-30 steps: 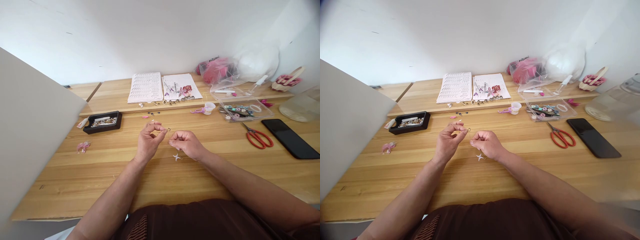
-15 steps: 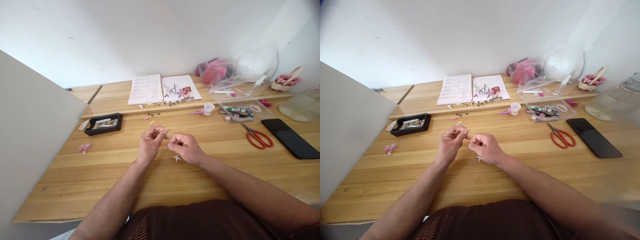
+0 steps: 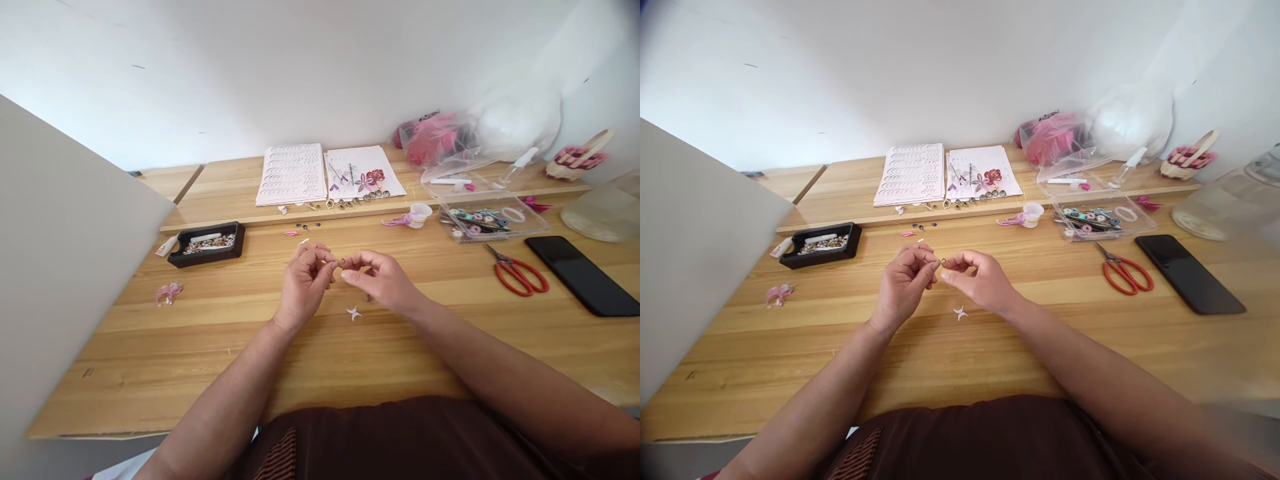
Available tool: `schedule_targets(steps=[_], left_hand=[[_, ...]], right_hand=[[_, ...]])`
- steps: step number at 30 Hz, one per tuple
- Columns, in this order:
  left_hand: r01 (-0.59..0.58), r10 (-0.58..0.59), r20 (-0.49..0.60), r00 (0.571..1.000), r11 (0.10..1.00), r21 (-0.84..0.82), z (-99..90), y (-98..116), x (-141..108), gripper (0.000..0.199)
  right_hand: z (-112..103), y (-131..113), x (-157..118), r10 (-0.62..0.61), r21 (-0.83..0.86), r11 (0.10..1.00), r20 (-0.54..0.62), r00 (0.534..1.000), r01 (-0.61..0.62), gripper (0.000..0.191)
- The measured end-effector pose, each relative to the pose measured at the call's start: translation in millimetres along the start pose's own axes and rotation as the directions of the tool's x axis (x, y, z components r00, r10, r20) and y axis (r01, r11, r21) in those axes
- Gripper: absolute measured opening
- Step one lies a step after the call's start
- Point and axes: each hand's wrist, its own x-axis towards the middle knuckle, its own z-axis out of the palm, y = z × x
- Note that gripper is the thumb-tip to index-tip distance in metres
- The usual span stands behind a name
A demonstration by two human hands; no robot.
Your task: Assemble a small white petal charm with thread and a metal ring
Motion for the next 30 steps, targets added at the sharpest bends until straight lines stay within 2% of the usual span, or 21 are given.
schedule_targets(steps=[3, 6, 9, 19, 23, 27, 30], left_hand=[[-0.060, 0.059, 0.009, 0.998, 0.992, 0.109, -0.1, 2, -1, 0.009], [-0.133, 0.130, 0.025, 0.991, 0.972, 0.195, 0.5, 3, -2, 0.008], [-0.176, 0.171, 0.041, 0.984, 0.955, 0.238, 0.0, 0, -2, 0.006], [-0.166, 0.152, 0.075, 0.986, 0.955, 0.245, -1.0, -4, -2, 0.006], [-0.174, 0.169, 0.042, 0.985, 0.949, 0.265, 0.2, -4, -3, 0.005], [-0.174, 0.185, -0.019, 0.982, 0.949, 0.264, 0.6, -1, -4, 0.008], [-0.175, 0.187, -0.018, 0.982, 0.946, 0.273, 1.0, 1, -4, 0.006]], right_hand=[[-3, -4, 2, 0.101, 0.219, 0.970, 0.018, 0.995, -0.102, 0.031], [0, -4, 2, 0.185, 0.309, 0.934, 0.017, 0.983, -0.181, 0.033], [3, -1, 2, 0.218, 0.331, 0.921, -0.002, 0.976, -0.205, 0.035], [2, 4, 3, 0.239, 0.304, 0.925, 0.001, 0.971, -0.228, 0.031], [2, 8, 4, 0.193, 0.279, 0.944, -0.041, 0.980, -0.174, 0.031], [2, 8, 6, 0.194, 0.303, 0.940, -0.088, 0.977, -0.159, 0.032], [2, 6, 7, 0.199, 0.333, 0.931, -0.115, 0.973, -0.151, 0.033]])
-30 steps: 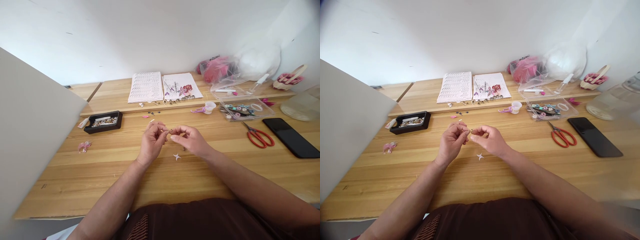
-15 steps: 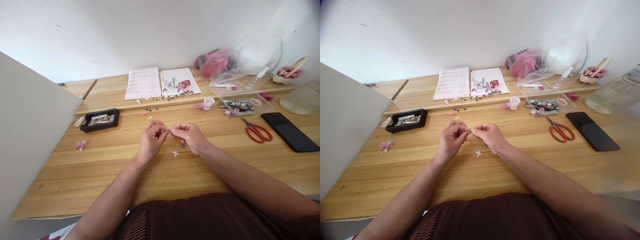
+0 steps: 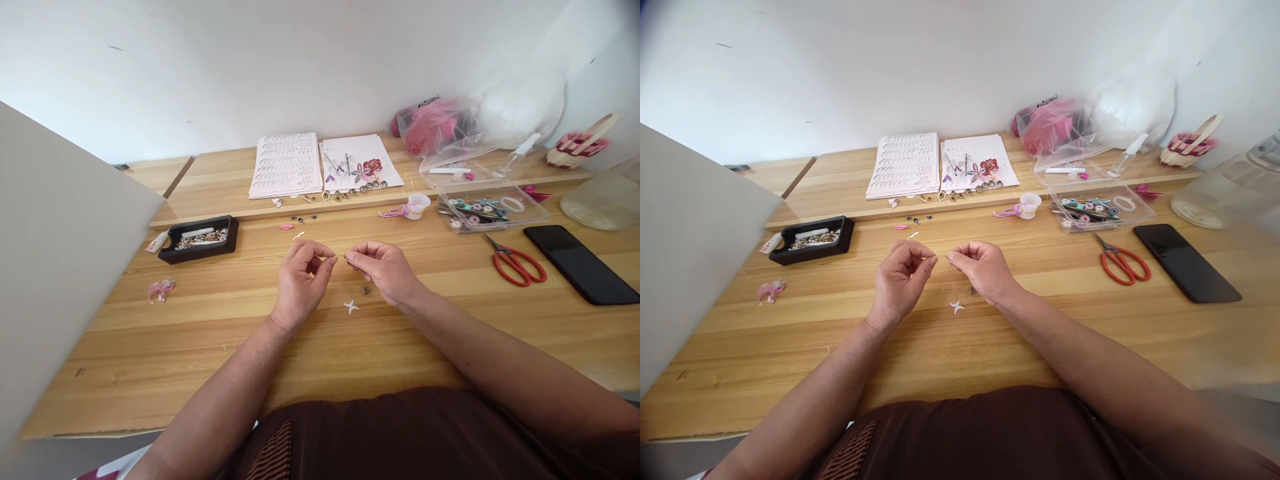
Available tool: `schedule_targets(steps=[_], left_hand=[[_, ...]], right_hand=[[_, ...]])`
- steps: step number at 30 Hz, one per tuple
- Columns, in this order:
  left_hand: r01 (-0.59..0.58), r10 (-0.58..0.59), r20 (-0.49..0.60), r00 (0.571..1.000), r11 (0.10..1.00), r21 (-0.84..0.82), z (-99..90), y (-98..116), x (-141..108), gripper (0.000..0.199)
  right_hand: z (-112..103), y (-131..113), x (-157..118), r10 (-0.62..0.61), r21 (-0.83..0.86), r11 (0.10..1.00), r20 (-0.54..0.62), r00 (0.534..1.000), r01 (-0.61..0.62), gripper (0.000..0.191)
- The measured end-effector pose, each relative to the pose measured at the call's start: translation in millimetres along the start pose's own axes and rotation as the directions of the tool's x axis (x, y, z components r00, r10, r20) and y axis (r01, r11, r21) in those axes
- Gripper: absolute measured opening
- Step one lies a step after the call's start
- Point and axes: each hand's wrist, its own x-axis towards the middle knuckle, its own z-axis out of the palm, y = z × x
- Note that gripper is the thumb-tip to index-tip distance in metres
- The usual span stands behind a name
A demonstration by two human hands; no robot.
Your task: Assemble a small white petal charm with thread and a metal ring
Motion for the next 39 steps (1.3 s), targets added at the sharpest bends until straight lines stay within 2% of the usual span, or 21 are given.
schedule_targets(steps=[11, 23, 29, 33, 36, 39], left_hand=[[0.021, -0.021, 0.006, 1.000, 0.998, 0.065, 2.4, -1, 0, 0.009], [-0.070, 0.067, 0.053, 0.996, 0.996, 0.061, -3.3, -1, 3, 0.006], [-0.177, 0.157, 0.117, 0.981, 0.965, 0.193, -8.6, -2, 5, 0.011], [-0.168, 0.138, 0.141, 0.980, 0.960, 0.226, -9.3, -1, 4, 0.012], [-0.130, 0.102, 0.133, 0.986, 0.967, 0.219, -7.6, 0, 3, 0.010], [-0.059, 0.039, 0.120, 0.992, 0.983, 0.176, -2.7, 3, 0, 0.009]], right_hand=[[-1, 2, -1, -0.028, -0.017, 0.999, 0.011, 1.000, 0.028, 0.030], [-4, 1, 0, -0.018, -0.094, 0.995, 0.050, 0.999, 0.023, 0.028], [-6, -4, -2, -0.022, -0.203, 0.979, 0.075, 0.997, 0.036, 0.028], [-4, -9, -5, -0.142, -0.357, 0.921, 0.066, 0.988, 0.156, 0.025], [-2, -9, -7, -0.271, -0.469, 0.841, 0.064, 0.960, 0.269, 0.018], [-1, -8, -9, -0.368, -0.510, 0.793, 0.037, 0.929, 0.334, 0.014]])
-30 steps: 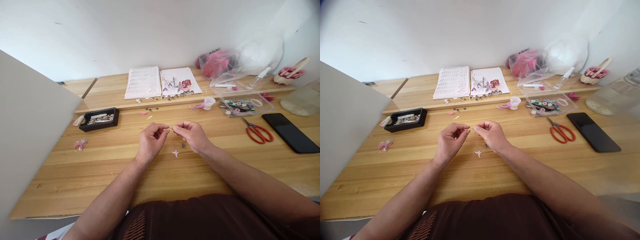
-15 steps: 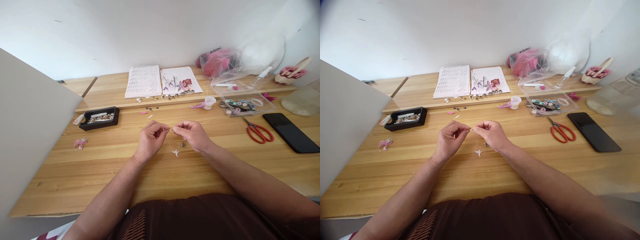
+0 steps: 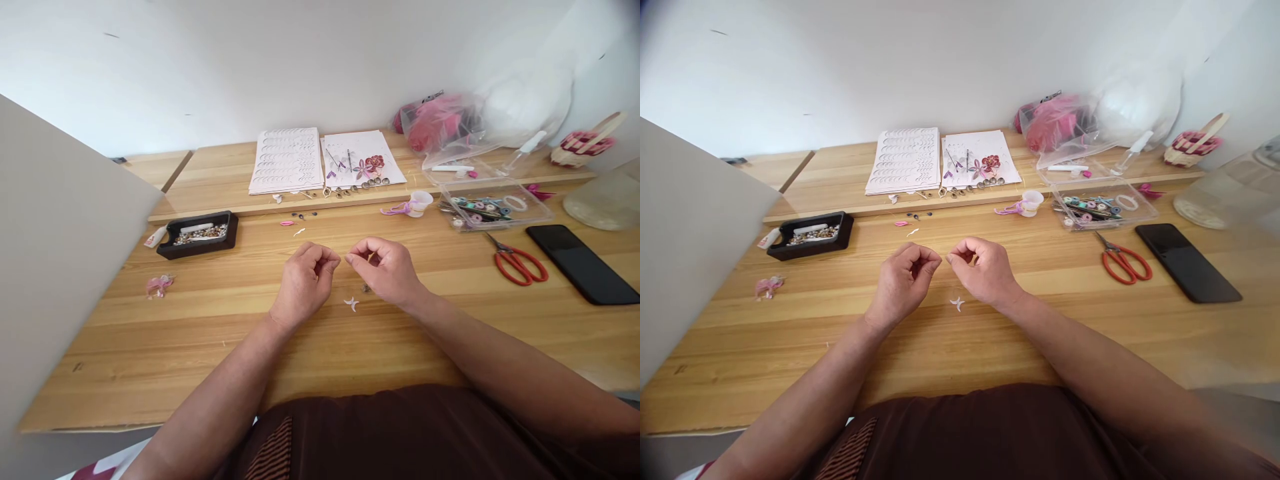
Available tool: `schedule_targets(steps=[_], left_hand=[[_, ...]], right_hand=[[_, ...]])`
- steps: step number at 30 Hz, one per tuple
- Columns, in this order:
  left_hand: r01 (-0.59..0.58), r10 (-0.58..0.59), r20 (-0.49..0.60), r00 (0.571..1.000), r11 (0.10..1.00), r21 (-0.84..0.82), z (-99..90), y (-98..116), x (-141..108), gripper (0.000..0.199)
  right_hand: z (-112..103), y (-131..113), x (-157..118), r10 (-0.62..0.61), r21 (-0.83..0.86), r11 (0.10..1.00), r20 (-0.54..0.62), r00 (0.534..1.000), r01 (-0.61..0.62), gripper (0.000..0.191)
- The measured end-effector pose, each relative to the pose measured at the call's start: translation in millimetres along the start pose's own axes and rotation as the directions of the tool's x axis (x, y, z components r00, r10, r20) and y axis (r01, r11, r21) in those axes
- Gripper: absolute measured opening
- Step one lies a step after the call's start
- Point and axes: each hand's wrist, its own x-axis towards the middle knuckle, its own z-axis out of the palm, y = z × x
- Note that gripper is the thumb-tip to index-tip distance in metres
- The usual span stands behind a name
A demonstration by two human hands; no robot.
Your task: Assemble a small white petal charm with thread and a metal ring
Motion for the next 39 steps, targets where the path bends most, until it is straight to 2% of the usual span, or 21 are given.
schedule_targets(steps=[3, 6, 8, 12, 19, 25, 32, 35, 39], left_hand=[[0.147, -0.150, -0.007, 0.989, 0.973, -0.180, 7.5, 5, -3, 0.006], [0.296, -0.312, 0.031, 0.949, 0.857, -0.422, 14.0, 9, -5, 0.012], [0.334, -0.354, 0.058, 0.933, 0.797, -0.503, 15.7, 10, -5, 0.014], [0.361, -0.375, 0.083, 0.923, 0.775, -0.519, 14.1, 8, -3, 0.013], [0.374, -0.358, 0.126, 0.925, 0.803, -0.464, 11.1, 2, 0, 0.015], [0.314, -0.315, 0.053, 0.948, 0.892, -0.326, 7.6, -4, 3, 0.008], [0.275, -0.273, 0.042, 0.961, 0.928, -0.252, 6.9, -4, 1, 0.006], [0.167, -0.168, 0.007, 0.986, 0.977, -0.130, 5.5, -4, -1, 0.006], [-0.072, 0.071, 0.007, 0.997, 0.995, 0.066, 1.4, -4, -1, 0.009]], right_hand=[[3, 2, -2, -0.003, 0.040, 0.999, -0.052, 0.999, 0.005, 0.014], [5, 6, -1, 0.030, 0.185, 0.983, -0.056, 0.998, -0.019, 0.016], [6, 8, 0, 0.076, 0.307, 0.949, -0.028, 0.997, -0.064, 0.019], [6, 7, 1, 0.196, 0.473, 0.860, 0.045, 0.980, -0.194, 0.024], [4, 1, 3, 0.275, 0.532, 0.784, 0.165, 0.947, -0.320, 0.027], [0, 4, 3, 0.251, 0.397, 0.863, 0.201, 0.947, -0.313, 0.026], [-2, 0, 3, 0.180, 0.209, 0.958, 0.090, 0.980, -0.195, 0.020], [-2, -2, 3, 0.141, 0.125, 0.981, 0.061, 0.988, -0.148, 0.018], [-3, -1, 1, 0.058, -0.044, 0.998, 0.095, 0.994, -0.054, 0.014]])
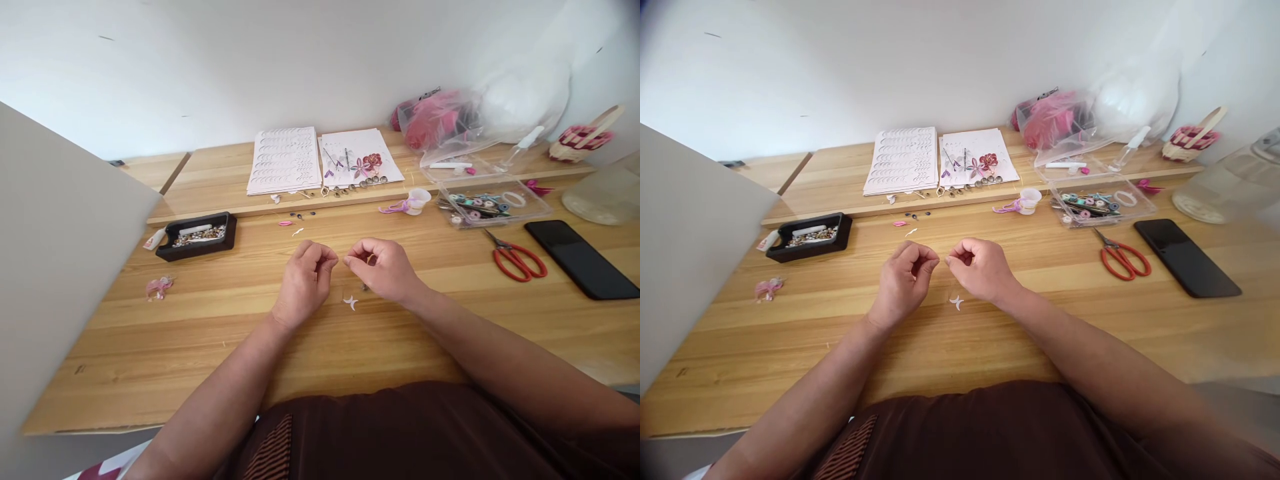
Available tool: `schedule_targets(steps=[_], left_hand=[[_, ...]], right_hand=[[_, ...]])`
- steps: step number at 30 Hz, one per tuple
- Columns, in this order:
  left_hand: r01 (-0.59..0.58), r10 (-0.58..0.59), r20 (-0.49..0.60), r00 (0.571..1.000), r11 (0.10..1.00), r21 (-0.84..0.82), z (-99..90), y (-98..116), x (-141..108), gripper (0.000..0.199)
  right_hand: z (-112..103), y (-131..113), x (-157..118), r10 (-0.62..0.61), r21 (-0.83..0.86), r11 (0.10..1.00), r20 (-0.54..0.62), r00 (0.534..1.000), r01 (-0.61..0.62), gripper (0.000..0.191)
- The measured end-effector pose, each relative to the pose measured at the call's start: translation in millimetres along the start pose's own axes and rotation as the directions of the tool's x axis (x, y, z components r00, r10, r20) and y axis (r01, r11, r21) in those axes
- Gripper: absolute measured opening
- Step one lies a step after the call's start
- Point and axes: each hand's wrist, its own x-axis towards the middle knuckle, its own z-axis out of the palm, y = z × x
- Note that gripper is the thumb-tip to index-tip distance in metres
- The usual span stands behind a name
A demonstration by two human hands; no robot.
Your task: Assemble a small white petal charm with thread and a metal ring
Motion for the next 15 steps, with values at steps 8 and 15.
schedule_targets(steps=[8, 15], left_hand=[[-0.087, 0.087, 0.102, 0.991, 0.996, -0.008, -1.0, -1, 2, 0.012], [0.051, -0.043, 0.108, 0.993, 0.996, -0.074, -2.5, -3, 2, 0.008]], right_hand=[[-5, 10, 1, -0.513, -0.343, 0.780, 0.130, 0.848, 0.524, 0.012], [-15, 4, 5, -0.611, -0.310, 0.688, 0.240, 0.755, 0.656, 0.015]])
